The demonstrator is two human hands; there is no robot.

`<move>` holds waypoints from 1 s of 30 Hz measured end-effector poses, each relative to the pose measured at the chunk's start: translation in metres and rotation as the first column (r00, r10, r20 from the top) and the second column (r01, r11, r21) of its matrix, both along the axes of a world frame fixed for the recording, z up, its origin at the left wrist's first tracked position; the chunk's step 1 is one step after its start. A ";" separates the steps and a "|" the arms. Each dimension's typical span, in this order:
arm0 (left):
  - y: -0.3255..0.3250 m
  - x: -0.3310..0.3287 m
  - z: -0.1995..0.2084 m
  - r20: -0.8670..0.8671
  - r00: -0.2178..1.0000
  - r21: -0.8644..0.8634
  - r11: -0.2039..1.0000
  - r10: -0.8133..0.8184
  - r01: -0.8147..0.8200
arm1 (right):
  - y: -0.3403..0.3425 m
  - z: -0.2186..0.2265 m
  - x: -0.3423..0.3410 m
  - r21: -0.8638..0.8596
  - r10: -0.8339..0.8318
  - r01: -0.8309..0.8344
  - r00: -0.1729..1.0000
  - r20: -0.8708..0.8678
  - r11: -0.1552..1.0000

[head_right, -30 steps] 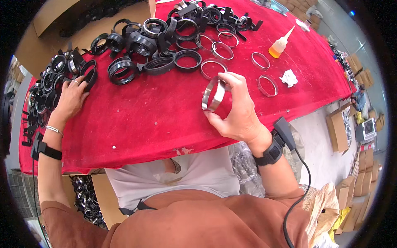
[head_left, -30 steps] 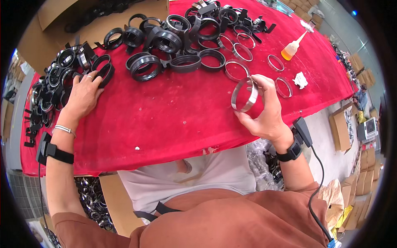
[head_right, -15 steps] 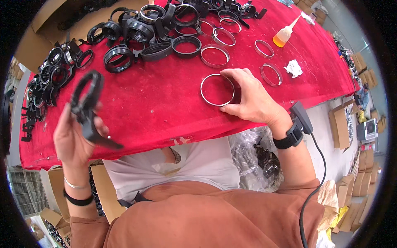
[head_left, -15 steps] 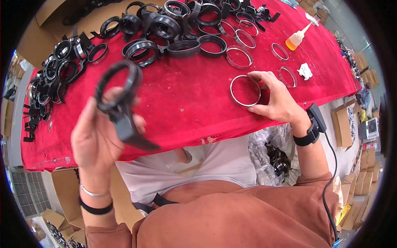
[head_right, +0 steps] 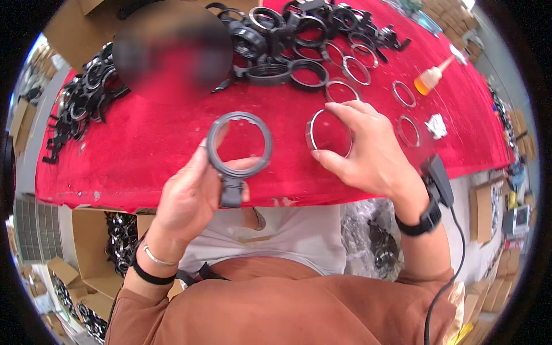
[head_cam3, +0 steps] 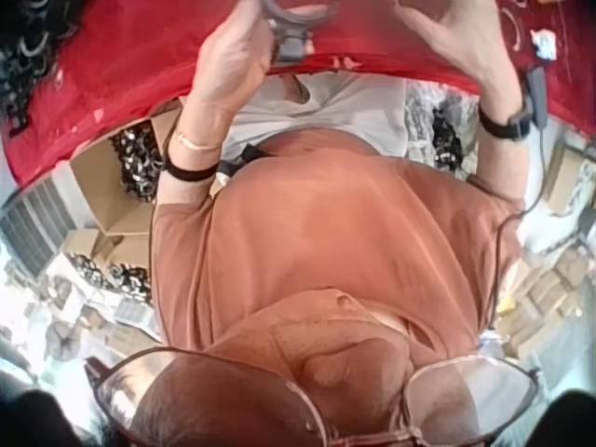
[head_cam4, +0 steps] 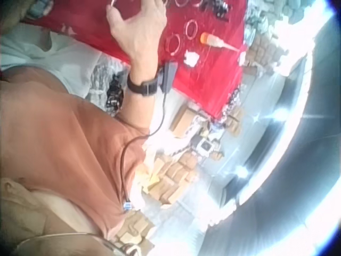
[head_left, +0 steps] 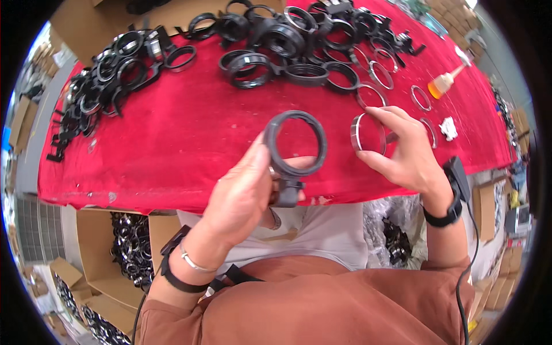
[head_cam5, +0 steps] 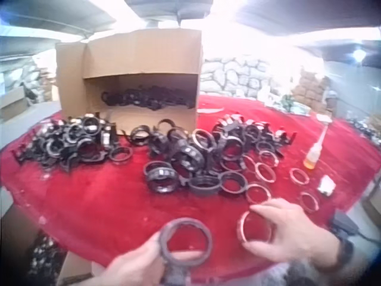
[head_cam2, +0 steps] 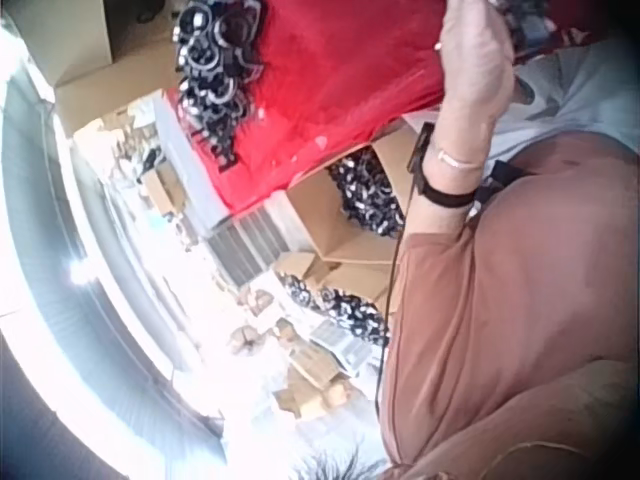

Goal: Assembling metal rings onto black plastic circular components and applying oil to the rings.

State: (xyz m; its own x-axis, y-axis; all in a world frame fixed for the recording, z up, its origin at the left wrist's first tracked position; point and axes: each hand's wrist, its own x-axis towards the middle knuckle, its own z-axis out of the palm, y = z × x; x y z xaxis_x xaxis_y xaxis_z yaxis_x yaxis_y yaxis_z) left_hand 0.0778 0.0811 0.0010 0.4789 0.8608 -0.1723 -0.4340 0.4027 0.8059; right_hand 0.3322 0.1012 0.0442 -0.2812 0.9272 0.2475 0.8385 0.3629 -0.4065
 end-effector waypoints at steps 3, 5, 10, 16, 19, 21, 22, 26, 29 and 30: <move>-0.001 0.001 0.005 -0.086 0.996 0.051 0.999 -0.008 0.013 | -0.008 0.008 -0.031 0.070 0.166 -0.152 0.940 -0.298 0.986; -0.002 0.005 0.001 -0.059 0.998 0.098 0.995 0.007 -0.001 | -0.011 0.011 -0.047 0.144 0.253 -0.222 0.933 -0.257 0.964; -0.002 0.004 0.001 -0.072 0.997 0.172 0.985 0.000 0.013 | -0.009 0.007 -0.066 0.193 0.284 -0.250 0.943 -0.176 0.949; -0.008 0.001 -0.001 -0.004 1.000 0.222 0.975 0.016 -0.015 | -0.012 0.010 -0.079 0.249 0.323 -0.290 0.940 -0.105 0.924; -0.013 -0.006 0.005 -0.066 0.998 0.279 0.960 0.009 0.010 | -0.017 0.007 -0.085 0.252 0.306 -0.269 0.945 -0.119 0.929; -0.020 -0.007 0.011 -0.183 0.978 0.300 0.953 0.105 -0.046 | -0.014 0.002 -0.084 0.189 0.364 -0.318 0.876 -0.316 0.929; -0.021 -0.010 0.014 -0.199 0.971 0.282 0.957 0.132 -0.073 | -0.011 0.002 -0.082 0.090 0.354 -0.351 0.826 -0.440 0.932; -0.019 -0.024 0.026 -0.128 0.973 0.266 0.952 0.193 -0.154 | 0.000 -0.002 -0.078 -0.385 -0.189 -0.429 0.432 -0.882 0.817; -0.017 -0.031 0.029 -0.179 0.957 0.337 0.928 0.229 -0.159 | 0.004 -0.009 -0.081 -0.363 -0.149 -0.473 0.430 -0.890 0.803; -0.017 -0.033 0.033 -0.176 0.956 0.306 0.936 0.233 -0.172 | 0.005 -0.009 -0.084 -0.352 -0.178 -0.481 0.369 -0.912 0.803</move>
State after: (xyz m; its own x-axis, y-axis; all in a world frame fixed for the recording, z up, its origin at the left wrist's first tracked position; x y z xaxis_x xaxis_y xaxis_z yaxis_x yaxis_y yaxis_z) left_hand 0.0451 0.0643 0.0337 0.2697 0.9628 0.0181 -0.2939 0.0644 0.9537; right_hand 0.2478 0.1059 0.0350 -0.3528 0.9355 -0.0173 -0.1887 -0.0893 -0.9780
